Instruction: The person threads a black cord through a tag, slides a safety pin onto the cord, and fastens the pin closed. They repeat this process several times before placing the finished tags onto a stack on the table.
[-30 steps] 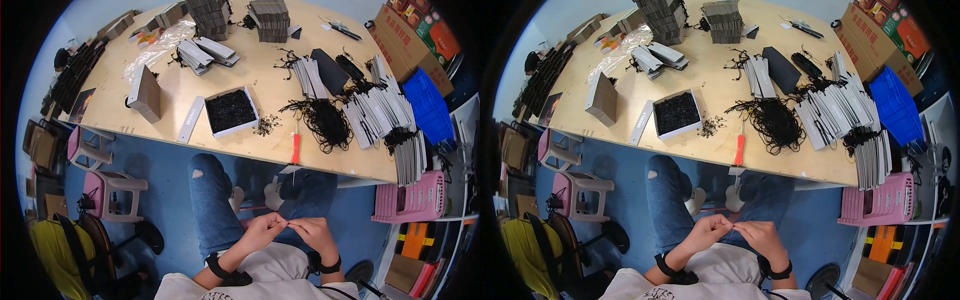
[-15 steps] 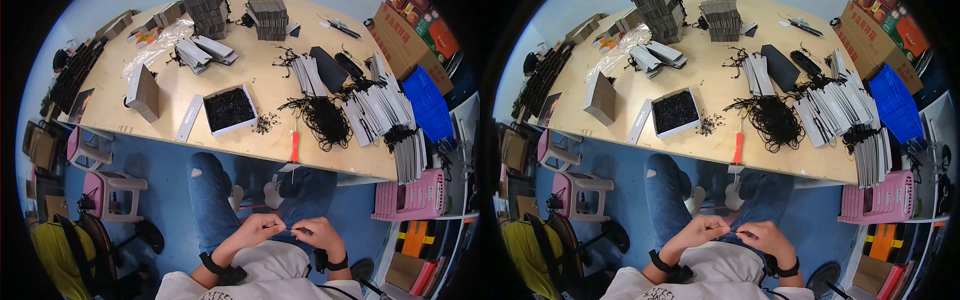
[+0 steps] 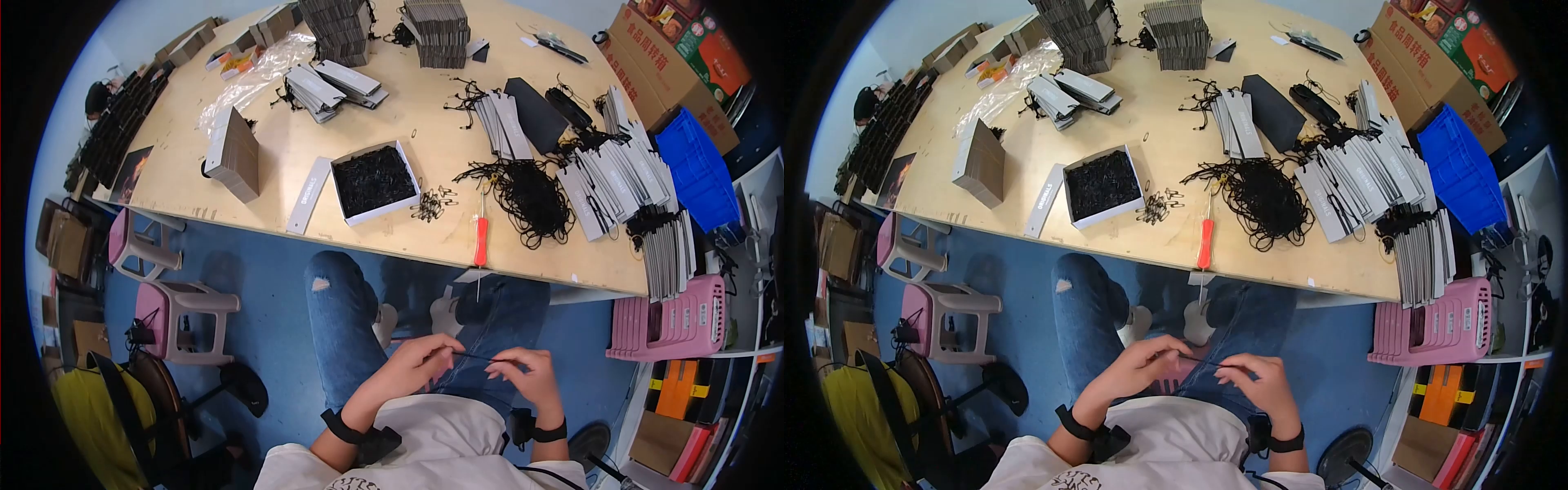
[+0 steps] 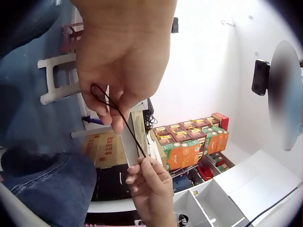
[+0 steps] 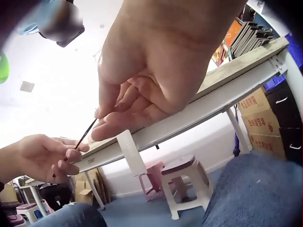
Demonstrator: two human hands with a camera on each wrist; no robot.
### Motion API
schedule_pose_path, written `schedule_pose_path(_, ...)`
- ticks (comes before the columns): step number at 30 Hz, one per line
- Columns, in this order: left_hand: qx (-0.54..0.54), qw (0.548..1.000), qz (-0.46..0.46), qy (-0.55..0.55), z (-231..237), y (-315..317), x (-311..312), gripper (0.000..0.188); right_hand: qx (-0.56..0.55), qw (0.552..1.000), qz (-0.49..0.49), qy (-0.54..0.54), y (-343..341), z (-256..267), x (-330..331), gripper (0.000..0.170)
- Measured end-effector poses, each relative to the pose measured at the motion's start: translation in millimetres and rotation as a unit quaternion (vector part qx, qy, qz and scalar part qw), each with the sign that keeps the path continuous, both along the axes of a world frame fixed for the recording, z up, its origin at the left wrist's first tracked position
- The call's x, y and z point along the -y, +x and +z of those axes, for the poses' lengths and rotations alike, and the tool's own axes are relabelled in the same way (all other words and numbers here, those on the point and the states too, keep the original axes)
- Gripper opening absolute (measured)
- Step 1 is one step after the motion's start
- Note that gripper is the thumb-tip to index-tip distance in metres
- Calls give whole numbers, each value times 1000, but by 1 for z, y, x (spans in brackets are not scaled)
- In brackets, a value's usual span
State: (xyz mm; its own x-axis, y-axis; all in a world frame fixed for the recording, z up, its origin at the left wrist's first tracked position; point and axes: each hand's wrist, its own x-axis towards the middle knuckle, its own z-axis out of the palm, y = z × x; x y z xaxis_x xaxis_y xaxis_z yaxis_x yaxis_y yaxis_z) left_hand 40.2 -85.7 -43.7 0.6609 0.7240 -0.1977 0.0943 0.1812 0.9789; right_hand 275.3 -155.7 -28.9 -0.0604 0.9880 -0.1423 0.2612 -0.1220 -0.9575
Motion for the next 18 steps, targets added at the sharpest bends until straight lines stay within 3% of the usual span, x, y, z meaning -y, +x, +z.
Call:
schedule_pose_path(3,16,999,30,5,4,1,-7,22,10,998,-62,13,9,2,-3,5)
schedule_pose_path(6,-42,993,62,95,15,8,-16,21,1,988,-139,67,18,1,-6,4)
schedule_pose_path(8,-13,983,118,142,15,14,-20,20,-3,984,-161,81,22,2,-8,4)
schedule_pose_path(18,57,947,205,240,20,37,-40,26,5,957,-256,139,36,3,-20,5)
